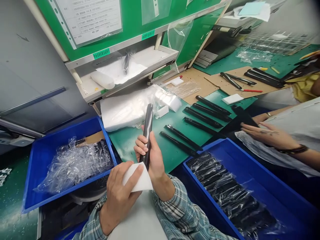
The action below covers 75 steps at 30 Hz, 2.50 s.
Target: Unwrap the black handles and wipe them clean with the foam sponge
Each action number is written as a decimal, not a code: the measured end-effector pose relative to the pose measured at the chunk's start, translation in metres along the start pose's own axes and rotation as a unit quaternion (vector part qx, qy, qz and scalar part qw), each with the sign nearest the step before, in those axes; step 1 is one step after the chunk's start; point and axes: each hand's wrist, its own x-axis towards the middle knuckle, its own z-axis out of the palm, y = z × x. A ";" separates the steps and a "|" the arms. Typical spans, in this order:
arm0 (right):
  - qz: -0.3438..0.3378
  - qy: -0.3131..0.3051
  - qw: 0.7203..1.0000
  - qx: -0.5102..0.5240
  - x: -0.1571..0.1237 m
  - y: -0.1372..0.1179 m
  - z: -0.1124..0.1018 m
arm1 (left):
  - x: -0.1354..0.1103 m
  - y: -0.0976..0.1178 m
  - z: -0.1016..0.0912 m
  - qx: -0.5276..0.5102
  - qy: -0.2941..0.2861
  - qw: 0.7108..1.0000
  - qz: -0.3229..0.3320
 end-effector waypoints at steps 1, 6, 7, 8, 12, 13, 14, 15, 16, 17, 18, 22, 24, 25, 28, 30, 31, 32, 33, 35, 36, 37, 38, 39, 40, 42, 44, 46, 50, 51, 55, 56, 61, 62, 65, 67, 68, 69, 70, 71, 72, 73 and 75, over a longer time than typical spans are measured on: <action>-0.034 0.003 0.999 -0.023 -0.001 0.002 -0.001 | 0.000 0.000 0.002 0.006 -0.005 1.000 -0.006; -0.164 0.008 0.979 -0.118 -0.005 0.004 -0.001 | -0.004 0.003 0.012 -0.117 -0.020 0.991 -0.058; -0.169 0.003 0.978 -0.118 -0.004 0.002 -0.001 | -0.005 0.004 0.012 -0.169 -0.035 0.983 -0.069; -0.170 -0.002 0.979 -0.111 -0.003 0.000 -0.001 | -0.006 0.004 0.012 -0.225 -0.050 0.970 -0.080; -0.109 0.000 0.993 -0.036 0.008 -0.012 -0.006 | -0.014 -0.002 0.008 -0.345 -0.022 0.930 -0.127; -0.081 0.003 0.997 -0.015 0.010 -0.015 -0.008 | -0.017 -0.005 0.007 -0.333 -0.007 0.933 -0.137; -0.054 0.008 0.998 0.005 0.013 -0.017 -0.009 | -0.018 -0.008 0.005 -0.315 0.002 0.939 -0.141; -0.032 0.012 0.999 0.022 0.015 -0.018 -0.011 | -0.020 -0.010 0.004 -0.295 0.003 0.945 -0.142; -0.016 0.016 0.999 0.035 0.016 -0.019 -0.012 | -0.020 -0.012 0.004 -0.275 -0.001 0.951 -0.140; -0.005 0.020 0.999 0.047 0.017 -0.019 -0.013 | -0.020 -0.013 0.003 -0.256 -0.007 0.957 -0.136; 0.003 0.025 0.998 0.057 0.017 -0.018 -0.013 | -0.019 -0.013 0.003 -0.238 -0.012 0.963 -0.128; 0.021 0.050 0.995 0.087 0.014 -0.013 -0.011 | -0.008 -0.008 0.004 -0.153 -0.015 0.986 -0.061; 0.014 0.054 0.996 0.070 0.011 -0.010 -0.009 | -0.002 -0.004 0.007 -0.089 -0.014 0.996 -0.021; -0.001 0.052 0.997 0.051 0.010 -0.009 -0.008 | 0.000 -0.003 0.008 -0.057 -0.018 0.998 -0.010; -0.089 0.041 0.995 -0.024 0.007 -0.006 -0.006 | 0.002 -0.001 0.014 -0.021 -0.034 0.999 -0.020; -0.146 0.034 0.987 -0.064 0.005 -0.006 -0.004 | 0.001 -0.001 0.018 -0.061 -0.036 0.997 -0.040; -0.166 0.032 0.982 -0.080 0.004 -0.005 -0.003 | 0.000 -0.001 0.020 -0.091 -0.035 0.994 -0.050; -0.182 0.032 0.978 -0.095 0.003 -0.005 -0.002 | -0.001 -0.001 0.022 -0.123 -0.035 0.990 -0.061; -0.197 0.031 0.974 -0.110 0.002 -0.004 -0.001 | -0.001 -0.001 0.023 -0.156 -0.035 0.984 -0.074; -0.233 0.024 0.963 -0.136 0.000 -0.003 0.001 | -0.002 0.000 0.026 -0.230 -0.038 0.967 -0.103; -0.251 0.016 0.957 -0.146 -0.001 -0.002 0.001 | -0.002 0.001 0.026 -0.270 -0.042 0.955 -0.119; -0.266 0.006 0.952 -0.154 -0.001 -0.002 0.001 | -0.002 0.001 0.027 -0.309 -0.048 0.940 -0.137; -0.276 -0.003 0.948 -0.158 -0.002 -0.002 0.001 | -0.002 0.002 0.027 -0.346 -0.055 0.923 -0.156; -0.278 -0.009 0.948 -0.157 -0.001 -0.002 0.001 | -0.003 0.002 0.026 -0.381 -0.060 0.906 -0.174; -0.270 -0.012 0.951 -0.150 -0.001 -0.003 0.001 | -0.004 0.002 0.025 -0.411 -0.064 0.889 -0.191; -0.227 -0.008 0.967 -0.114 0.002 -0.007 0.000 | -0.007 0.001 0.023 -0.453 -0.062 0.864 -0.213; -0.160 0.006 0.985 -0.059 0.006 -0.011 -0.002 | -0.010 -0.003 0.020 -0.454 -0.047 0.864 -0.212; -0.095 0.025 0.995 -0.010 0.010 -0.013 -0.004 | -0.011 -0.007 0.016 -0.410 -0.026 0.891 -0.195; -0.038 0.052 0.997 0.038 0.012 -0.013 -0.008 | -0.008 -0.010 0.013 -0.279 0.000 0.954 -0.114; -0.034 0.051 0.997 0.042 0.012 -0.012 -0.009 | -0.006 -0.010 0.013 -0.244 0.002 0.966 -0.087; -0.036 0.036 0.998 0.028 0.009 -0.008 -0.011 | -0.001 -0.007 0.016 -0.092 -0.009 0.996 -0.002; -0.041 0.035 0.998 0.017 0.009 -0.007 -0.012 | 0.000 -0.006 0.017 -0.064 -0.014 0.998 0.005; -0.092 0.032 0.993 -0.060 0.005 -0.002 -0.013 | 0.005 -0.005 0.018 -0.031 -0.002 0.999 0.004; -0.094 0.028 0.992 -0.074 0.004 -0.001 -0.013 | 0.005 -0.005 0.017 -0.035 0.002 0.999 0.003; -0.079 0.019 0.992 -0.097 0.001 0.002 -0.012 | 0.005 -0.005 0.015 -0.044 0.005 0.999 -0.004; -0.073 0.022 0.992 -0.097 0.000 0.003 -0.011 | 0.004 -0.005 0.013 -0.040 0.005 0.999 -0.006; -0.069 0.023 0.993 -0.098 -0.001 0.003 -0.010 | 0.003 -0.005 0.013 -0.036 0.007 0.999 -0.008; -0.065 0.023 0.993 -0.100 -0.001 0.003 -0.010 | 0.003 -0.004 0.012 -0.033 0.009 0.999 -0.009; -0.062 0.022 0.993 -0.102 -0.001 0.004 -0.009 | 0.002 -0.004 0.012 -0.030 0.012 0.999 -0.008; -0.060 0.020 0.993 -0.103 -0.001 0.004 -0.008 | 0.002 -0.004 0.012 -0.029 0.014 0.999 -0.008; -0.059 0.018 0.993 -0.104 -0.001 0.004 -0.007 | 0.001 -0.004 0.012 -0.030 0.018 0.999 -0.008; -0.059 0.018 0.993 -0.103 0.000 0.003 -0.006 | 0.001 -0.004 0.012 -0.031 0.022 0.999 -0.009; -0.056 0.022 0.993 -0.100 0.002 0.003 -0.005 | 0.000 -0.003 0.014 -0.035 0.027 0.999 -0.017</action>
